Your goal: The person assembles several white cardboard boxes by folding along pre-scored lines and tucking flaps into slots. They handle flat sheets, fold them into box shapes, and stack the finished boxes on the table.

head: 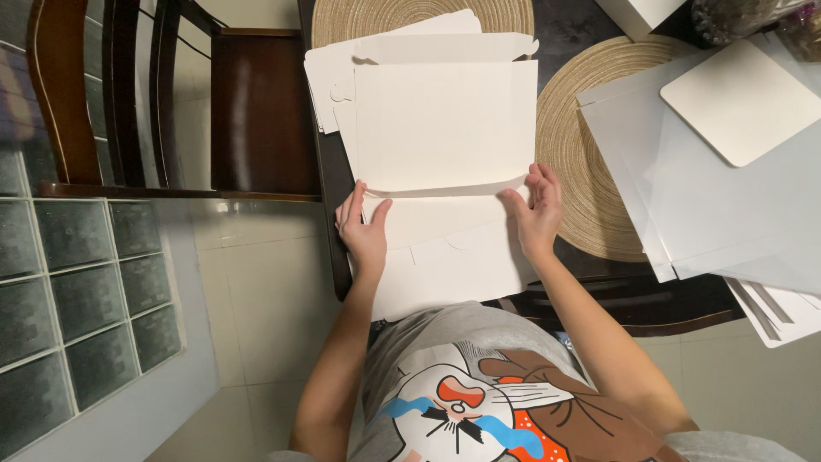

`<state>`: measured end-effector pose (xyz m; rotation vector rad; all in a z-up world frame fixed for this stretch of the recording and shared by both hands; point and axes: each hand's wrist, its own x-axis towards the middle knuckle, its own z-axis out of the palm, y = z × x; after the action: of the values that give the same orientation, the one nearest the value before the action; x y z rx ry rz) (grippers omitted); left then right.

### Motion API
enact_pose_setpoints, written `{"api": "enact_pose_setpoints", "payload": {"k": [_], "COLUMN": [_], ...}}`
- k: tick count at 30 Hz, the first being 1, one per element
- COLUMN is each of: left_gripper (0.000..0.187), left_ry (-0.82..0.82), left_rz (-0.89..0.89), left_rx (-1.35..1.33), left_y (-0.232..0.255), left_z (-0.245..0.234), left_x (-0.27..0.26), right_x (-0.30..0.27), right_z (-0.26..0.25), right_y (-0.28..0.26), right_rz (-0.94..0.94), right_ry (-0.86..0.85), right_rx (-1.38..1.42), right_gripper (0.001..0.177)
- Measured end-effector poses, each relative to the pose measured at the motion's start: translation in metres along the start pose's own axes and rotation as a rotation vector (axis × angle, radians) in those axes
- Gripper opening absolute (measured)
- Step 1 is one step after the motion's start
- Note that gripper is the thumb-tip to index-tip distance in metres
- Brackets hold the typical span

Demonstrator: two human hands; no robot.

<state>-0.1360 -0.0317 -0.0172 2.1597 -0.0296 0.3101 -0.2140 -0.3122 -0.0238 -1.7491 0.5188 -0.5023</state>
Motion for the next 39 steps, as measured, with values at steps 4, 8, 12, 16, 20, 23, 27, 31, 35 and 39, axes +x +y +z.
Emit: {"api": "enact_pose_setpoints", "payload": {"k": [4,8,12,16,20,23,27,31,35,39], "left_gripper": [0.057,0.046,0.025,0.027,0.035,0.040,0.087,0.142,0.142,0.088], "left_ry": [-0.127,-0.249,-0.370,-0.422,-0.437,-0.476,-0.631,-0.812,-0.869,-0.547], "left_rz": [0.089,0.253,0.303,0.403,0.558,0.609,0.671,0.608,0.693,0.969], "left_rx": [0.115,0.167,0.106,0.102,0.259,0.391,0.341,0.325,0.298,0.578], "left_y": [0.003,0.001,0.002,0.000,0.006,0.023,0.054,0.064,0.053,0.028], "left_z": [-0.003,-0.007,-0.011,-0.017,-0.007,0.004,0.006,-0.028,-0.056,-0.044], "left_x": [0.008,0.013,0.013,0.014,0.005,-0.016,-0.015,0.035,0.068,0.079], "right_x": [-0.003,0.002,0.011,0.031,0.055,0.045,0.022,0.024,0.042,0.065], "right_z": [0.003,-0.003,-0.015,-0.027,-0.024,-0.009,0.022,0.010,-0.015,-0.031], "right_y": [-0.015,-0.019,-0.010,-0.006,-0.025,-0.045,-0.058,-0.069,-0.089,-0.110], "right_rz": [0.001,0.060,-0.085,-0.360,-0.675,-0.830,-0.951,-0.699,-0.574,-0.749], "right_ry": [-0.067,-0.139,-0.236,-0.246,-0.163,-0.285,-0.669,-0.762,-0.804,-0.752], "right_rx": [-0.025,-0.134,-0.181,-0.590,-0.828,-0.936,-0.811,-0.511,-0.342,-0.520], "right_gripper": [0.048,0.036,0.009,0.003,0.017,0.023,0.040,0.044,0.037,0.036]}}
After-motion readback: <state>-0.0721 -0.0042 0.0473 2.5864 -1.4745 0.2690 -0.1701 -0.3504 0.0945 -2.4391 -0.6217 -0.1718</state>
